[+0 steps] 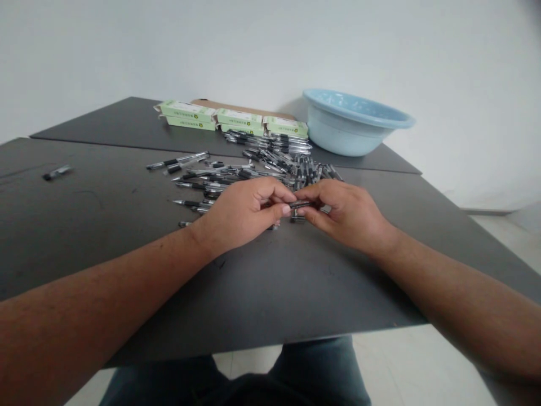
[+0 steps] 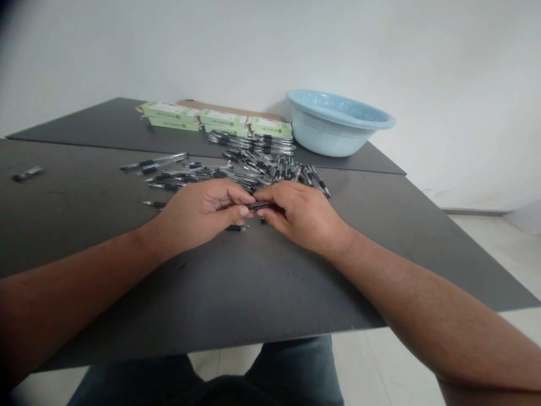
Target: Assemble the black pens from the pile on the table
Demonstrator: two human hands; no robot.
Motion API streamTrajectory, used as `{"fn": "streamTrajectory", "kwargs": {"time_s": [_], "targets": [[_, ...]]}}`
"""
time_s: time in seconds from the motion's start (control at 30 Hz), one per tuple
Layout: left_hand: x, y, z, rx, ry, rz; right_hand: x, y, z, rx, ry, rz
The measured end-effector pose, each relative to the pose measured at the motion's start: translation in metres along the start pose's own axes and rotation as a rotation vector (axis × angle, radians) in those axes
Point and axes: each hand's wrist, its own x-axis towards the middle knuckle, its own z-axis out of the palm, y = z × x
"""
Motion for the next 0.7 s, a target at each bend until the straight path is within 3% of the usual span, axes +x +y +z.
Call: {"fn": "streamTrajectory", "kwargs": {"time_s": [0.27, 0.7], "targets": [[0.0002, 0.0076, -0.0050, 0.252, 0.027, 0.091, -0.0005, 0.0025, 0.0007, -0.041, 0.012, -0.012], [0.0024, 0.0091, -0.0059, 0.429, -0.006, 0.156, -0.0009, 0.0033, 0.0010, -0.049, 0.027, -0.046]]}}
